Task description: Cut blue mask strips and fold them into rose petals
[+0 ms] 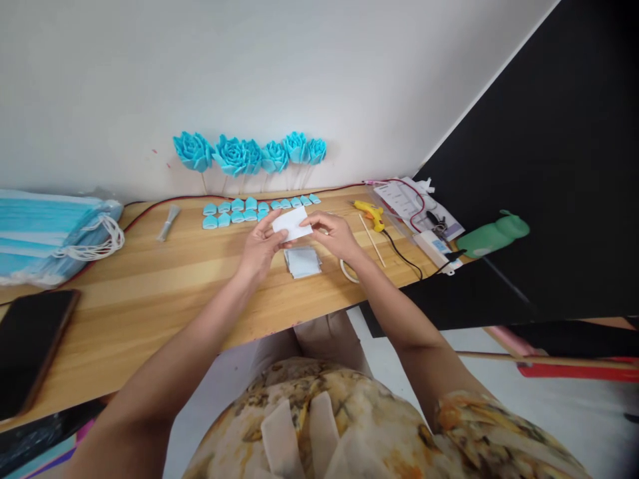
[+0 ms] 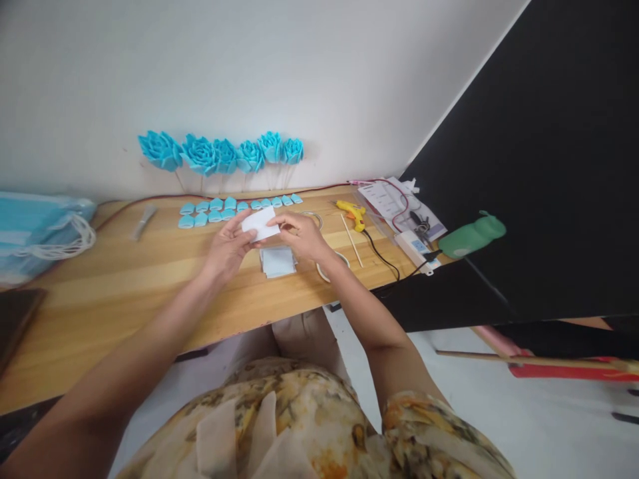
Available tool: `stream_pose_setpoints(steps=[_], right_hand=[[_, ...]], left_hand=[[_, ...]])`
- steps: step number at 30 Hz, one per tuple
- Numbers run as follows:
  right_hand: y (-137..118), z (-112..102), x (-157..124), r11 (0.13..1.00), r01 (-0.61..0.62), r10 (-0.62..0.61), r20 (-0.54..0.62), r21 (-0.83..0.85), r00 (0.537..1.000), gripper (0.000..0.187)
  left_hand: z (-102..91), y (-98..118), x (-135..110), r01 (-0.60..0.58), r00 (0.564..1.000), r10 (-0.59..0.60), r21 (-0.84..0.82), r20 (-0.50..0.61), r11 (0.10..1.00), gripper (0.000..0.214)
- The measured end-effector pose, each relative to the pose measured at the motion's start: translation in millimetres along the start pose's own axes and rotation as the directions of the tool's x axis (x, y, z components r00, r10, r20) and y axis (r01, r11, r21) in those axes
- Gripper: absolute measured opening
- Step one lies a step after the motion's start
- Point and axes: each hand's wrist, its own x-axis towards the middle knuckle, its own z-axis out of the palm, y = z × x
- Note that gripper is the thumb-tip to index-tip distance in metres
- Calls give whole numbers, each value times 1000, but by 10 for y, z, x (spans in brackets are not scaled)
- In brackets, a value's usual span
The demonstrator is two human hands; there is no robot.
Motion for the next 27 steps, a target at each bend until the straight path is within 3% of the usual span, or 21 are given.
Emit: stream_pose_setpoints(steps=[7,15,21,27], right_hand=[[8,-49,-46,998,-10,9,21,65,1000,16],[-22,-16,-238,963,-62,87,-83,261,993,23],[-28,-59,-396,934,-93,139,-109,346,984,21],[-41,-175,-516,921,-51,61,-14,387,998,20]], left_hand=[[56,54,5,19,999,-24,104,43,994,60],[185,72,-121,-150,989,139,398,57,905,58],[312,-25,-328,-201,979,185,425,80,882,68],[376,-2,-435,-181,984,166,392,72,902,68]])
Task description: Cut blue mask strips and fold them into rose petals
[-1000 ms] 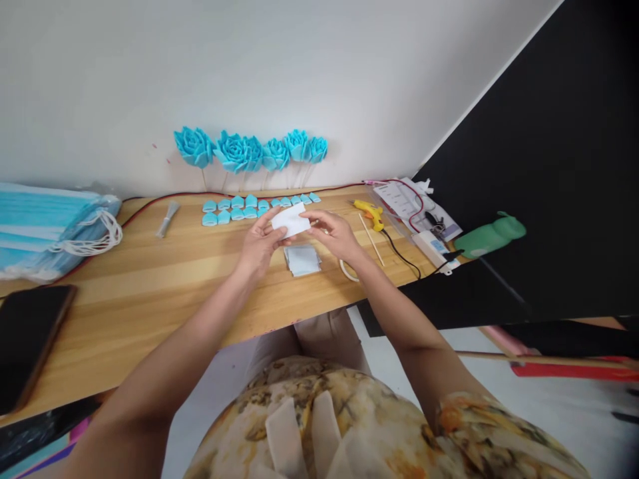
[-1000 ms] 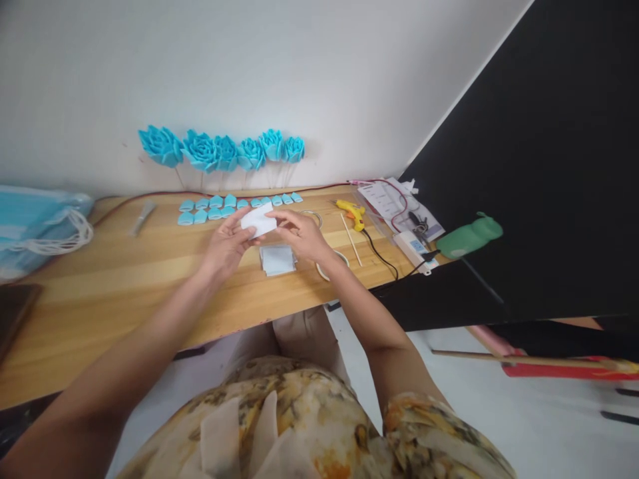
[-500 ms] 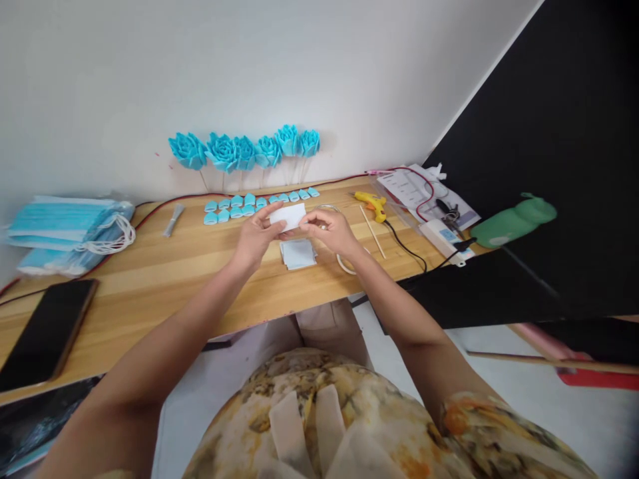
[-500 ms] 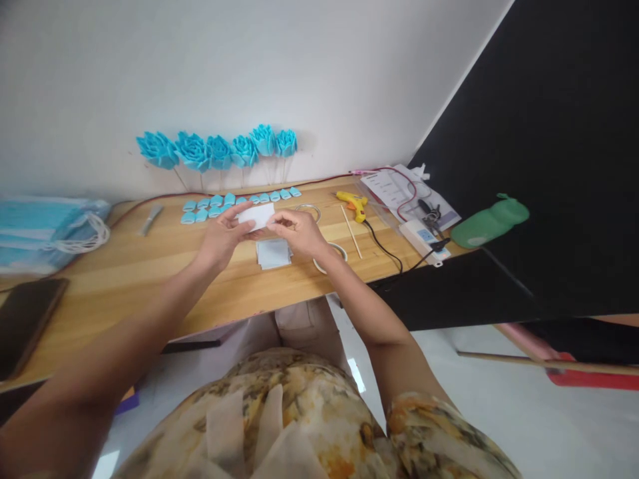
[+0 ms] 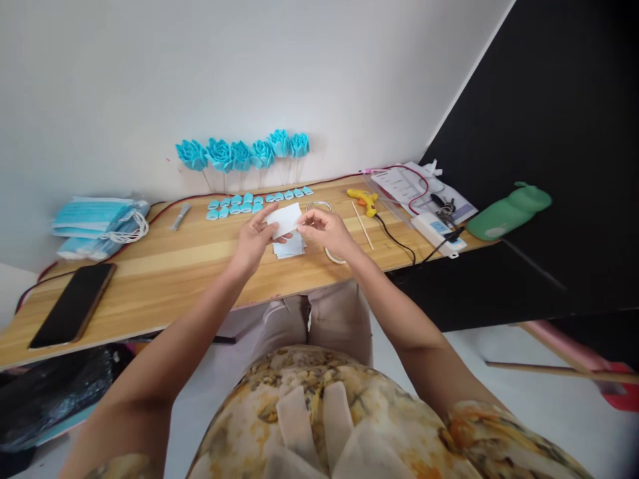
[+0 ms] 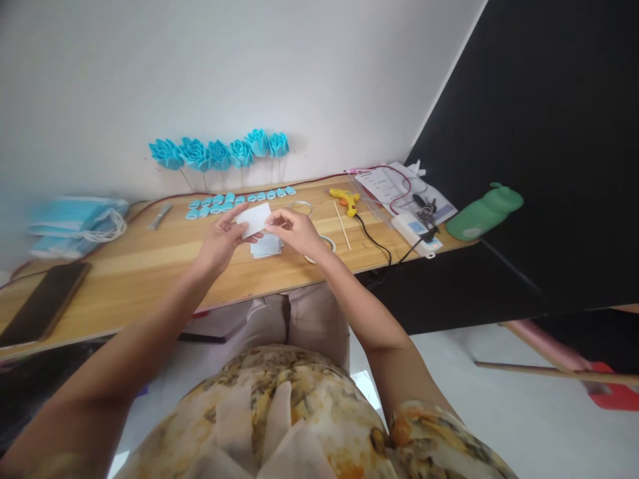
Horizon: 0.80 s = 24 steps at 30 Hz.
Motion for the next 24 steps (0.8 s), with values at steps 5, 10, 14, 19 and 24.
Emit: stream_pose_setpoints(steps=[5,10,14,19,24], right_hand=[[-75,-22,-9,999,18,-15,77,-45,997,27],[-85,38,74,999,47,-45,81,-26,996,16],[-43,90,100,1000,-12,12,76,8,997,24],[-8,109,115,995,-85,87,-33,54,996,24],[27,92,181,991,-127,129,-54,48,990,24]], left_hand=[[-26,44,-86,22,999,-22,-17,45,1000,67],[-57,50,-163,-11,1000,11,-16,7,1000,69],[-74,42,-187,-50,999,50,6,-17,999,71],[-73,-38,-110,-66,998,66,35,-6,997,72],[-83,-107,-16,-60,998,59,18,23,998,70]])
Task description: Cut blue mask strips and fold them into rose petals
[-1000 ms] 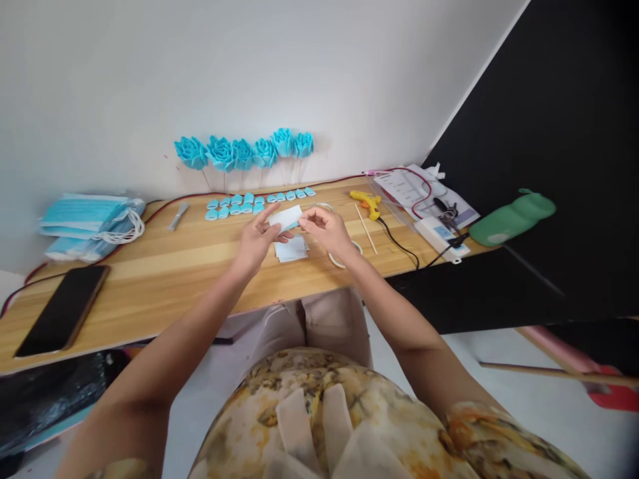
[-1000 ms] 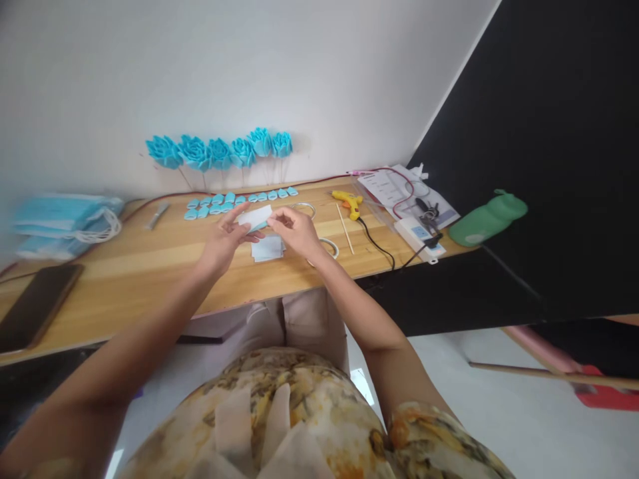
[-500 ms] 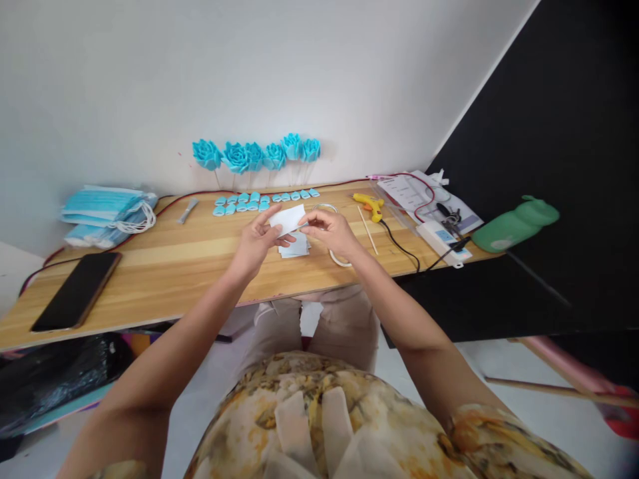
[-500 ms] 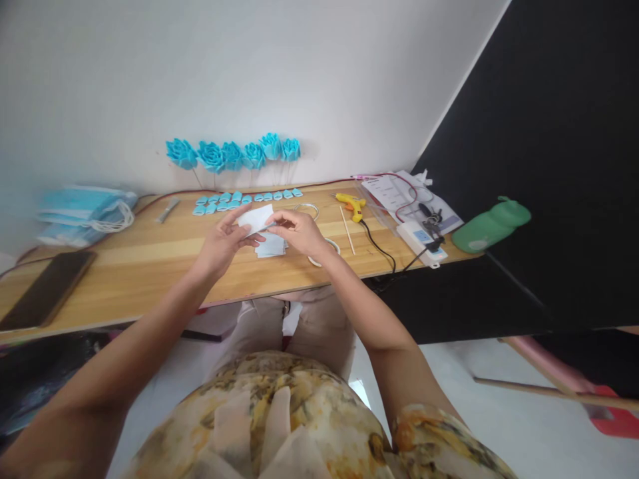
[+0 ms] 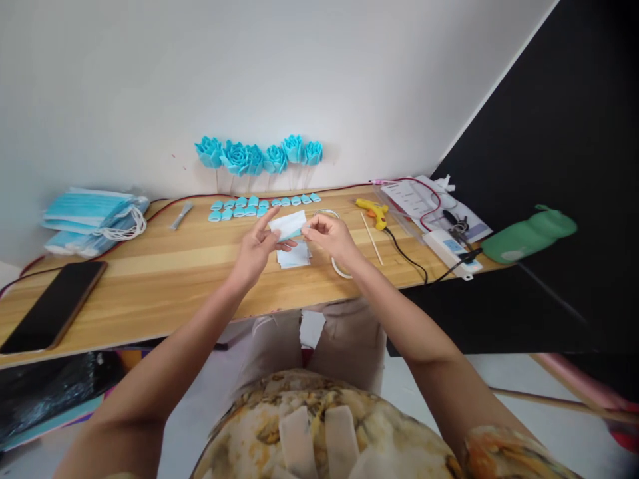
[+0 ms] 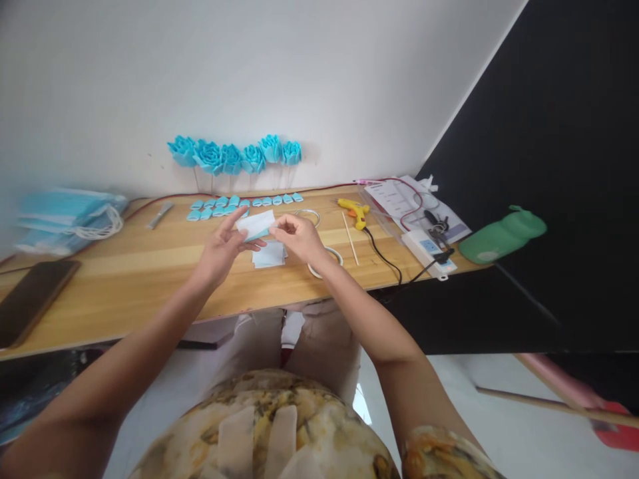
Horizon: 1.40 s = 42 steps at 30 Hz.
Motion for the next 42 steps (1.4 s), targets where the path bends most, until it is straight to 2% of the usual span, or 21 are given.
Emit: stream_pose_setpoints(steps=[3,7,11,13,15,17,18,20,22,24,26,28,30,32,35,37,39,42], right_hand=[[29,4,54,1000,-10,10,17,-9,1000,23],[84,23,117,1000,-13,13,33,-16,999,23],[136,20,167,999,-19,17,66,39,998,23],[143,12,196,987,-68,50,122,144,991,38],[140,10,233,965,-138,95,191,224,977,66],[138,19,279,957,-189,134,242,222,961,79],[141,24,302,960,-200,146,259,196,955,76],[152,19,343,975,-190,151,284,117,947,58],[169,-19,367,989,-149,136,298,21,945,39],[189,-88,368,991,-118,129,305,-55,944,31],[211,-164,349,988,-138,152,305,-67,940,31],[237,-220,321,985,-168,170,280,-33,945,32],[262,-249,294,983,-183,176,254,2,951,31],[284,-263,276,981,-193,183,239,18,953,31],[306,-283,267,977,-215,207,209,14,956,31],[310,-298,265,974,-227,223,187,4,957,29],[299,-307,257,970,-242,239,179,-3,955,28],[263,-305,236,962,-275,272,174,-8,946,29]], left_hand=[[-12,9,24,15,1000,-15,24,-1,1000,70],[-31,23,81,26,998,-18,148,-52,989,80],[-53,3,182,43,992,-23,161,-121,986,71],[-54,-9,223,41,991,-21,148,-135,988,68],[-44,-14,242,32,991,-11,158,-131,987,67],[-32,-13,241,22,993,-1,185,-116,982,65],[-34,-12,238,17,994,5,203,-107,979,65],[-87,-9,246,5,997,15,242,-80,970,63],[-237,-13,300,-9,997,30,276,-72,961,61],[-500,-30,420,-14,989,58,308,-134,951,58],[-833,-65,599,9,957,105,388,-272,922,47],[-1153,-114,799,56,900,165,480,-404,875,38],[-1373,-162,977,100,851,217,551,-479,828,35],[-1460,-194,1111,89,876,246,642,-414,762,34],[-1419,-203,1256,7,963,202,768,-177,640,37],[-1374,-206,1343,-47,987,153,827,-48,560,41],[-1369,-225,1430,-56,991,134,872,-11,486,47],[-1437,-292,1543,-20,981,185,909,-63,417,53]])
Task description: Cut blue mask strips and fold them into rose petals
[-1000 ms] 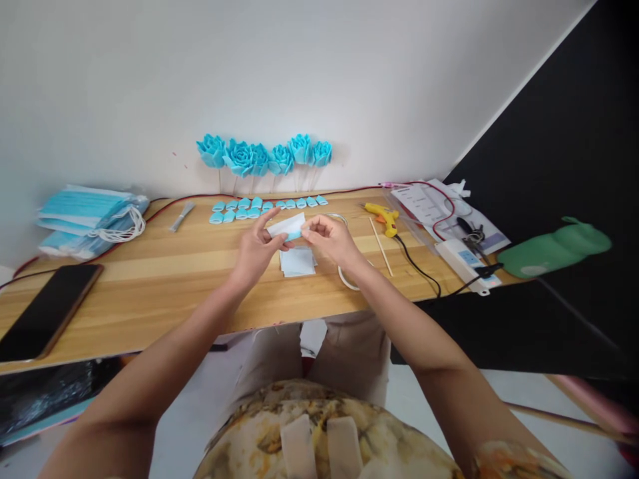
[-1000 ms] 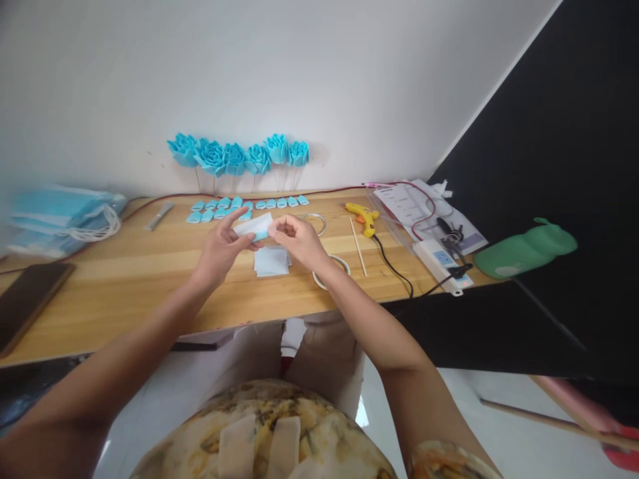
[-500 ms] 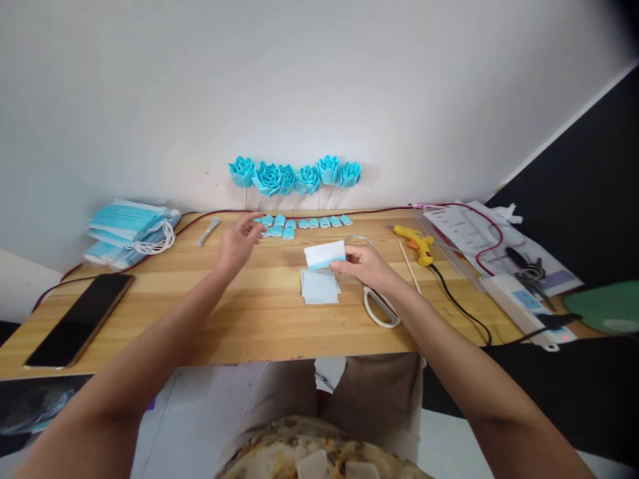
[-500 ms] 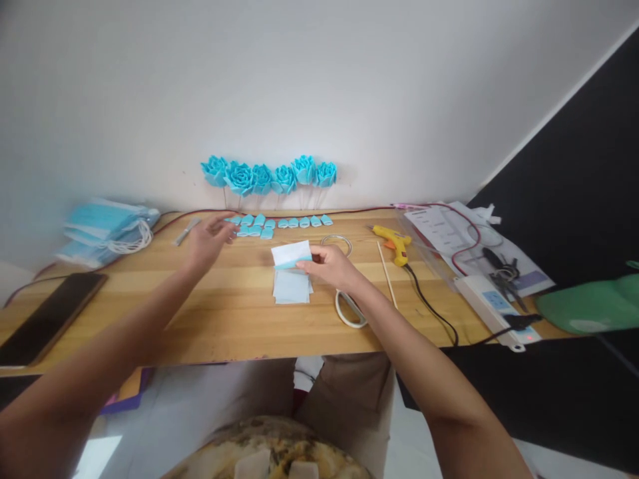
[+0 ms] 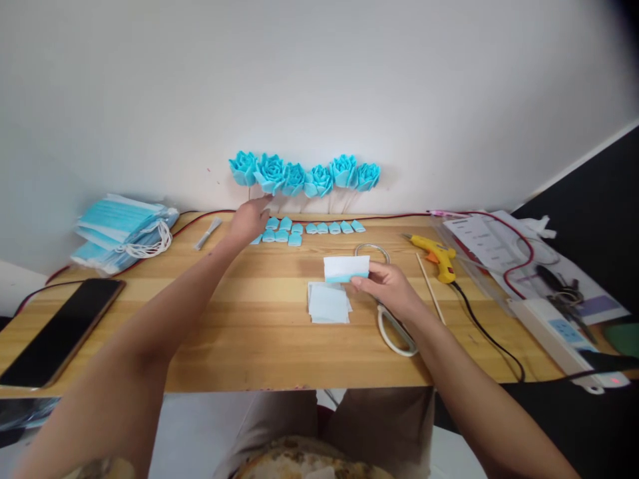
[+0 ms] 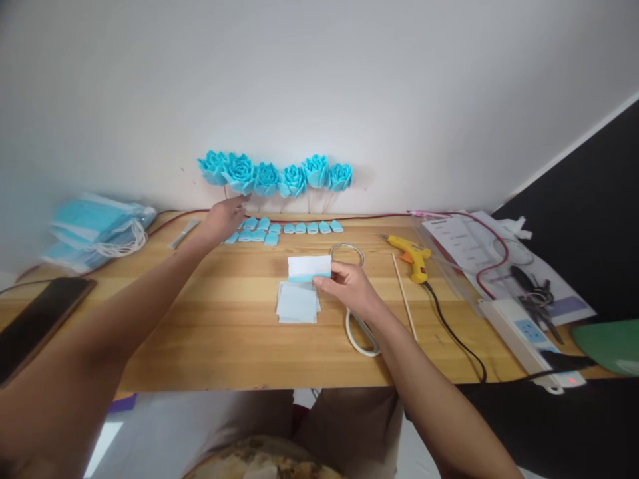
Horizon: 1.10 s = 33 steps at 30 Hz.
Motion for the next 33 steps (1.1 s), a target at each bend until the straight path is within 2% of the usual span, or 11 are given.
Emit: stream_pose_setpoints(steps=[4,12,18,27,30,33], right_hand=[[-32,14,-32,1000,-16,16,-14,-10,1000,29],[-31,9,-54,1000,-27,27,-23,7,999,30],[-30,6,-58,1000,-17,17,-12,21,1000,30],[6,5,-13,999,12,-12,3,47,1000,29],[4,5,-12,998,18,-18,5,61,1000,29],[-10,12,-11,997,20,-21,11,75,1000,31]], left_hand=[[32,-165,85,46,993,-43,28,-105,999,55],[-60,-325,146,76,983,-77,-15,-167,997,54],[7,-379,31,103,991,-103,-1,-80,995,47],[42,-348,-65,82,996,-82,-7,-35,997,47],[19,-258,-92,85,995,-83,20,-57,996,42],[15,-94,-156,71,996,-72,-23,-50,997,39]])
